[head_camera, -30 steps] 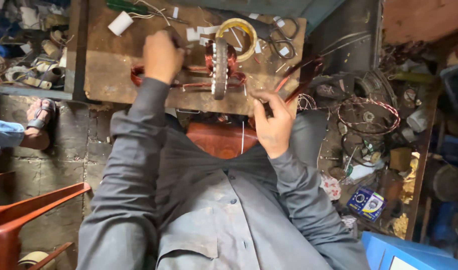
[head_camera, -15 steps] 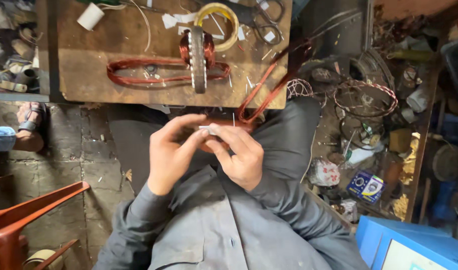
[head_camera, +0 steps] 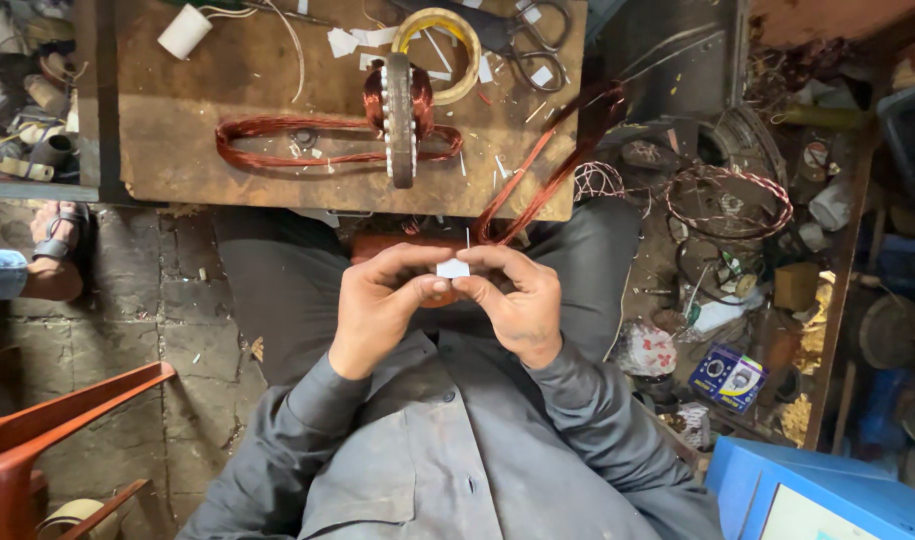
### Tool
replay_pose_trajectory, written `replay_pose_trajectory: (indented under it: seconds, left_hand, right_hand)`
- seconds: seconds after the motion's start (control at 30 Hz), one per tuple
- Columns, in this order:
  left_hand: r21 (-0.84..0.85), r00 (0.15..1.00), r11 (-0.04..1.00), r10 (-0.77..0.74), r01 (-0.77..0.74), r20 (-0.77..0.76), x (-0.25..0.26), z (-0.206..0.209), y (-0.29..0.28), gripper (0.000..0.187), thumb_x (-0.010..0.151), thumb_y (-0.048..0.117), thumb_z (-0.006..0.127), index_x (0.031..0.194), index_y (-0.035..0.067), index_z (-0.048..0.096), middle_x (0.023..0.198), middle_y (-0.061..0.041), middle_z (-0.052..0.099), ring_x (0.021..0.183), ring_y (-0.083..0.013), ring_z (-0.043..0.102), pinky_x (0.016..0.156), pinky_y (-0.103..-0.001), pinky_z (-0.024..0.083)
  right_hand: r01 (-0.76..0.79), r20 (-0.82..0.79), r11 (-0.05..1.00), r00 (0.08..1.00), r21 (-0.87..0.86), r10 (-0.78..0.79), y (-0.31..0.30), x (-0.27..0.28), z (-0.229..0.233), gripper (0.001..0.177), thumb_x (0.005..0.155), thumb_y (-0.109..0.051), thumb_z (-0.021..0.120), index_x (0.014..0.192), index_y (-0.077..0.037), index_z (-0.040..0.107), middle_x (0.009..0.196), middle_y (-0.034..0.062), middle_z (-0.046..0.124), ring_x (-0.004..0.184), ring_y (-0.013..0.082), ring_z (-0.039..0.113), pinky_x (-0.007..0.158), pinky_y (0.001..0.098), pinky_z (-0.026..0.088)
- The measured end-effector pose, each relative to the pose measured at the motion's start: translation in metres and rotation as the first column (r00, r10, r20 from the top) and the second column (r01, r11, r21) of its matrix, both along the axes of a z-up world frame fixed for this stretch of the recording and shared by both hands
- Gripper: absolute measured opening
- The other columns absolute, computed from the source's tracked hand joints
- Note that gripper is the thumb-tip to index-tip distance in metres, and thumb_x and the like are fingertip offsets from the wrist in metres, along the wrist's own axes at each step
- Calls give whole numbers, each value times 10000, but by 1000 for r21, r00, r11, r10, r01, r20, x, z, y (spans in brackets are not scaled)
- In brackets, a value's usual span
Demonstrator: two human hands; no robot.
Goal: The person sits cross-legged on a chair and winds copper wire around a cylindrical metal core resting on their lap. They use both hands to wrap the wire and insert small white paper spacers between the layers to separate them.
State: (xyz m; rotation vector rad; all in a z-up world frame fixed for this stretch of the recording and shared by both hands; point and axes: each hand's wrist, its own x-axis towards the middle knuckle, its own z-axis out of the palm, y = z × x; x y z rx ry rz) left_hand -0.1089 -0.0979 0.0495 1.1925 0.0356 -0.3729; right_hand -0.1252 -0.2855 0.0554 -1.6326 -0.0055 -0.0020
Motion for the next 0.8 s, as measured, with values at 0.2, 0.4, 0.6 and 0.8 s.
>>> replay_pose_trajectory:
  seconds: [0.2,0.4,0.6,0.8]
  left_hand:
    - [407,912,899,-22,-161,410,0,15,5,111,927,-3,730,1035,18,720,954,-79,732,850,-168,734,744,-289,602]
    - [573,728,710,-125,-409,674,12,34,8,151,883,3,755,1013,58,701,969,-109,711,885,-288,712,777,-347,560]
    - [510,679,528,189,-679,709,68,15,38,201,995,35,759,1179,30,678,1065,-112,720,954,-305,728,876,-390,569]
    - [698,617,360,-328,-618,715,151,-28,56,284,832,19,730,1114,49,723,1135,-167,714,1041,-410,628,904,-495,495]
  right_hand:
    - [40,143,986,990,-159,-17,13,-2,-2,130,936,-37,774,1044,8,716,974,82,747,854,108,722,761,248,585]
    - [4,235,970,970,-243,55,3,22,2,105,946,-48,759,1011,0,692,932,84,715,799,143,694,702,258,560]
    - [117,371,918,928,-380,35,-13,119,-20,171,965,-139,772,1093,-43,713,1094,117,704,1017,284,699,894,361,540]
    - [150,423,801,895,-580,139,1,169,-57,218,883,-208,779,1070,-99,763,1098,87,730,1022,335,642,901,442,499]
